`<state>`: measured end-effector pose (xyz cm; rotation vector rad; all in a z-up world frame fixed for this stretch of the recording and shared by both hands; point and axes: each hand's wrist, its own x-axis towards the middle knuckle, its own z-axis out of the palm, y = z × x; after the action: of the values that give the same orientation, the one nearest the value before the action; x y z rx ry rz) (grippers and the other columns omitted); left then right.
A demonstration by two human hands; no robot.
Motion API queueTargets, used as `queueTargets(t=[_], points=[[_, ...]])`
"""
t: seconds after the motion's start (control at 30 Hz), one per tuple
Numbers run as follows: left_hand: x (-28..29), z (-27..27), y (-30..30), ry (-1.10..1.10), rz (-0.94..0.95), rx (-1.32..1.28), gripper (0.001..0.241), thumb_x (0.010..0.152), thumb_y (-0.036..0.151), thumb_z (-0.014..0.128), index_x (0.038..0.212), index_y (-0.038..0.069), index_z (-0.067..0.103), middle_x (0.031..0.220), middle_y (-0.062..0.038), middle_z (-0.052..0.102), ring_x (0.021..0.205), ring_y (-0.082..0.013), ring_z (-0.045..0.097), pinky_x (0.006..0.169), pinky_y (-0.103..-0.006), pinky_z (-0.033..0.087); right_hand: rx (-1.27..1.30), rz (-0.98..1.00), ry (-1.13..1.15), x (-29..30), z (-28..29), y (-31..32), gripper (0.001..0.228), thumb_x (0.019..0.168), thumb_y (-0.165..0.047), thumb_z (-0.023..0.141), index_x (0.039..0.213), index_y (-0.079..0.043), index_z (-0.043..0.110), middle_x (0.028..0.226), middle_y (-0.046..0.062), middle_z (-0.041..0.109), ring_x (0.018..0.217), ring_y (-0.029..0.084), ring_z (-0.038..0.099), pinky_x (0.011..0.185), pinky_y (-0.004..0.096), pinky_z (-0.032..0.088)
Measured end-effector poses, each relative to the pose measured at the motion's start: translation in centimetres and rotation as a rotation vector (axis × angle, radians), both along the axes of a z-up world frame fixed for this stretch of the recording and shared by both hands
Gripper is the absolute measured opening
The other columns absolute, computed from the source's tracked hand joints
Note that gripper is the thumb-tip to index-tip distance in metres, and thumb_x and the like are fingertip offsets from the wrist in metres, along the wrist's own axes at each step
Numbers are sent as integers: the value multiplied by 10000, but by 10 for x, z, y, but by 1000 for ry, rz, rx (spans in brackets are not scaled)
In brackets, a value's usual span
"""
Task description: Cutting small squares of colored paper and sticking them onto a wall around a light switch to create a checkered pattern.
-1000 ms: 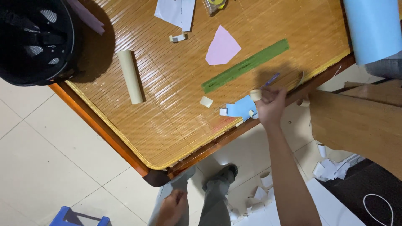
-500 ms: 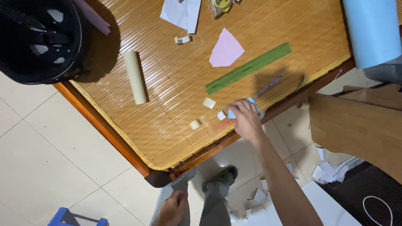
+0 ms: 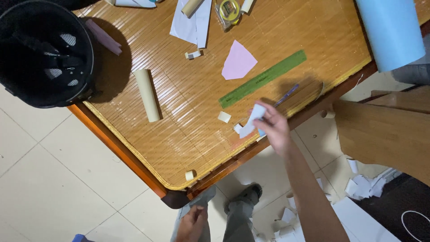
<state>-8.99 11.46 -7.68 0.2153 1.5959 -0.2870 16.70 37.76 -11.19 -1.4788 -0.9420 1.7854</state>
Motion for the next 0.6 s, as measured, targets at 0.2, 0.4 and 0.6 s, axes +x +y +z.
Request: queueTargets(t=[0.2,0.4,0.6], points=[[8,-1,14,0,288,417,348,905,488,620,883,150,702,860,-5,757,865,-121,669,856,-279,474,-36,-199,838,-3,30,-29,554,958,-3,683,1482,-82,522,1449,158,570,1347,307,532,1161,459,424],[20,50,117,-99,698,504,357,969,363,565,1192,109,678,1083,-130,767,966,-208,705,875,-313,532,-198,-273,380,-33,21,-77,471,908,50,650,1371,8,570,1193,178,688,1038,316,704,868,374,592],[2,-6,125,117,357,624,375,945,280,643,1267,89,623,1244,-192,684,1136,-356,677,986,-483,538,10,-2,-675,-59,-12,-97,504,777,-157,850,1251,-92,691,1171,138,747,1104,288,723,932,416,577]])
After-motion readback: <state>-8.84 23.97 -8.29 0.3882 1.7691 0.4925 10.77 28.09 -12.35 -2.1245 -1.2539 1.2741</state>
